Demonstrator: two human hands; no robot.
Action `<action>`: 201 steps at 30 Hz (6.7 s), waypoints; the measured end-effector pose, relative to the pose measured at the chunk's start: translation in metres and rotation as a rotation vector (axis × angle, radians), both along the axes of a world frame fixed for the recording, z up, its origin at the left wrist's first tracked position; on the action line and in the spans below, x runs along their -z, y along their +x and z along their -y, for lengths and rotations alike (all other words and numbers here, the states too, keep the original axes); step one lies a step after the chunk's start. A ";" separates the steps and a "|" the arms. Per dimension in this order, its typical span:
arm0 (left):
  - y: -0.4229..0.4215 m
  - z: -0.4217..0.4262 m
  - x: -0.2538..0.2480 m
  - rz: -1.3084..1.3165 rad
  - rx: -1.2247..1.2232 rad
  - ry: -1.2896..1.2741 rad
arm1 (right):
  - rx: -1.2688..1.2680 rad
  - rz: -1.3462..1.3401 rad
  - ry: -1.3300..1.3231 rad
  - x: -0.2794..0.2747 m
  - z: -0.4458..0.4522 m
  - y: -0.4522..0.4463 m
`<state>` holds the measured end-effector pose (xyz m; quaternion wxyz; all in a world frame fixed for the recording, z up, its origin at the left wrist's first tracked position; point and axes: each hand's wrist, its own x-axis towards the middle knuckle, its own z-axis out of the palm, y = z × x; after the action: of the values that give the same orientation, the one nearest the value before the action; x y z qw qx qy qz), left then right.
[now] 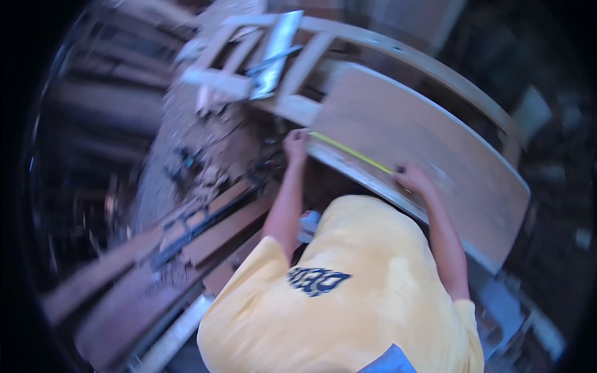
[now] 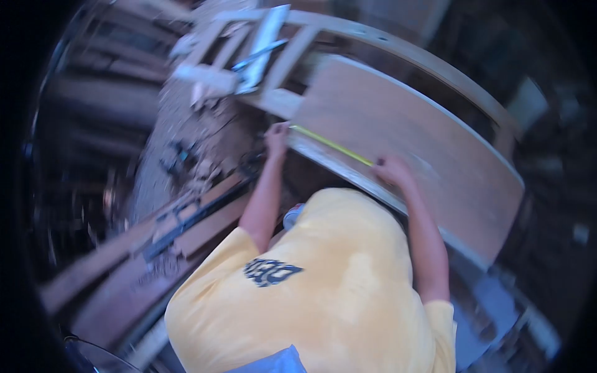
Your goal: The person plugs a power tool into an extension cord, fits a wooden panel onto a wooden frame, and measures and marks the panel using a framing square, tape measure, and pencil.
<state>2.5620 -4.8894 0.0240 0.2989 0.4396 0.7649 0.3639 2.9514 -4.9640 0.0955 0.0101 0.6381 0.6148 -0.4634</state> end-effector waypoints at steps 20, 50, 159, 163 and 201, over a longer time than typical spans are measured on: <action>-0.043 -0.061 0.050 0.265 -0.107 -0.098 | 1.007 -0.059 0.282 -0.031 0.362 0.467; -0.035 -0.049 0.044 -0.111 0.083 -0.180 | -0.283 0.098 1.359 -0.339 0.333 0.267; 0.230 0.083 -0.055 -0.653 0.694 -0.450 | 0.862 -0.333 0.583 0.021 0.305 0.314; 0.230 0.083 -0.054 -0.658 0.693 -0.446 | 0.848 -0.339 0.596 0.019 0.305 0.314; 0.062 0.002 0.000 -0.696 0.349 -0.008 | 1.027 0.341 0.464 -0.041 0.359 0.433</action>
<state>2.6245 -4.8911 0.0243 0.0808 0.6590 0.7358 0.1338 3.3849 -5.3228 0.1368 -0.2568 0.9052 0.3021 -0.1532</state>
